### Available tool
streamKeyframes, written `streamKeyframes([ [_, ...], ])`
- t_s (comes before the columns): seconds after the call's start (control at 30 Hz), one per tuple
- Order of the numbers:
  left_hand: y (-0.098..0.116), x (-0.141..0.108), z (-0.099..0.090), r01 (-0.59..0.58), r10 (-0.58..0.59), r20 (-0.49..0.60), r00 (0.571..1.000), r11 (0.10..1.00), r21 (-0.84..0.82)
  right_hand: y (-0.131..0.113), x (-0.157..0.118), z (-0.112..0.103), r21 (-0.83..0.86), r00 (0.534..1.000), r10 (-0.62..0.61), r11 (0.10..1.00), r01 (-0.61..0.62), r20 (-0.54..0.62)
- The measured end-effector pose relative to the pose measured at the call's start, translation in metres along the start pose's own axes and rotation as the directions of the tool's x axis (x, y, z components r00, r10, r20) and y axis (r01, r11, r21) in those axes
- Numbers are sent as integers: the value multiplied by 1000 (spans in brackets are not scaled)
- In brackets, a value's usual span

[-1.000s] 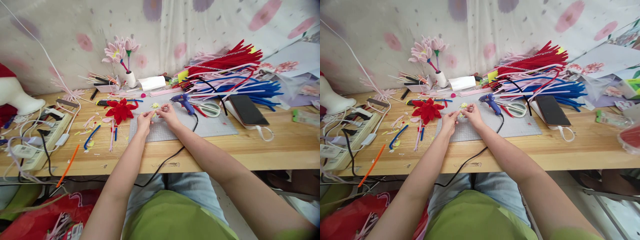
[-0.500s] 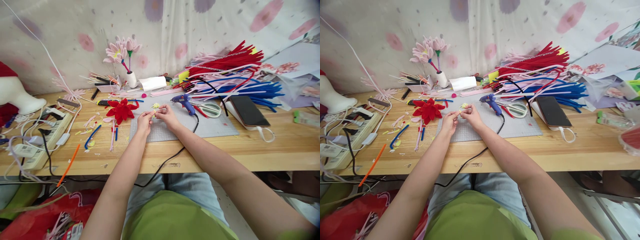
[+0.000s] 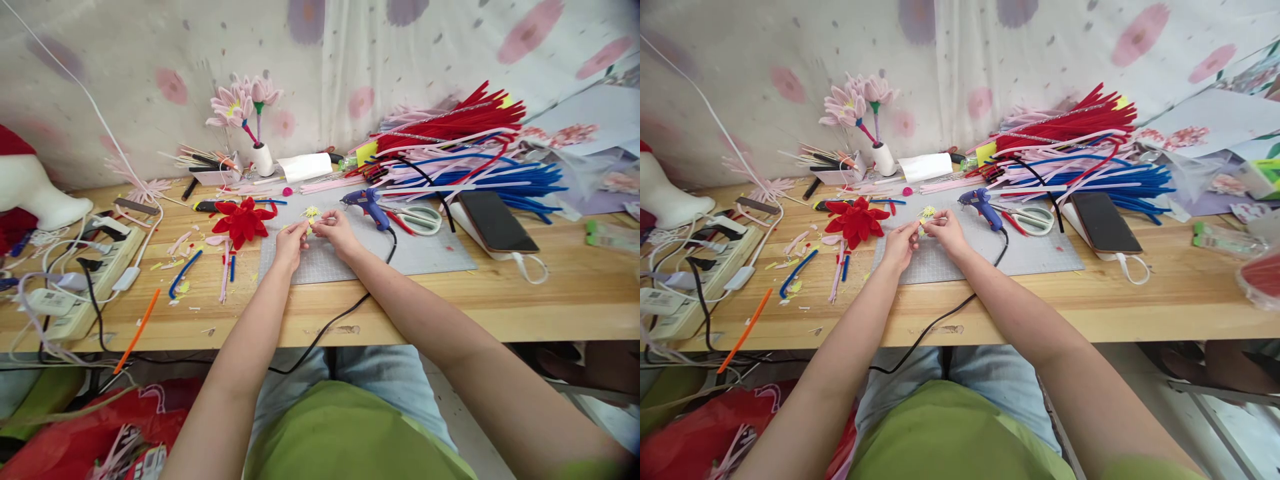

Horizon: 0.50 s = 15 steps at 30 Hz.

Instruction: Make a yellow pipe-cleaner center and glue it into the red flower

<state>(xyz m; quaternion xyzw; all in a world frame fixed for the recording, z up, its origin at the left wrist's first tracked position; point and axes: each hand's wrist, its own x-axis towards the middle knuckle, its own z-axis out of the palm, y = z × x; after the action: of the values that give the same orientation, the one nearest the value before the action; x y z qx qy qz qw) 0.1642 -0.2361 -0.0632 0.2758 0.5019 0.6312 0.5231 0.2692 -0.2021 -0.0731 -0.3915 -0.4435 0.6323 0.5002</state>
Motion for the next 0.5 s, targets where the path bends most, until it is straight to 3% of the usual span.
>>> streamKeyframes([
  [0.33,-3,4,1,-27,26,-87,996,1000,-4,1,-1,0,-22,995,32,999,-30,96],
  [0.5,0,3,2,-2,2,-126,992,1000,-2,-22,0,-9,-179,982,60,984,-28,180],
])
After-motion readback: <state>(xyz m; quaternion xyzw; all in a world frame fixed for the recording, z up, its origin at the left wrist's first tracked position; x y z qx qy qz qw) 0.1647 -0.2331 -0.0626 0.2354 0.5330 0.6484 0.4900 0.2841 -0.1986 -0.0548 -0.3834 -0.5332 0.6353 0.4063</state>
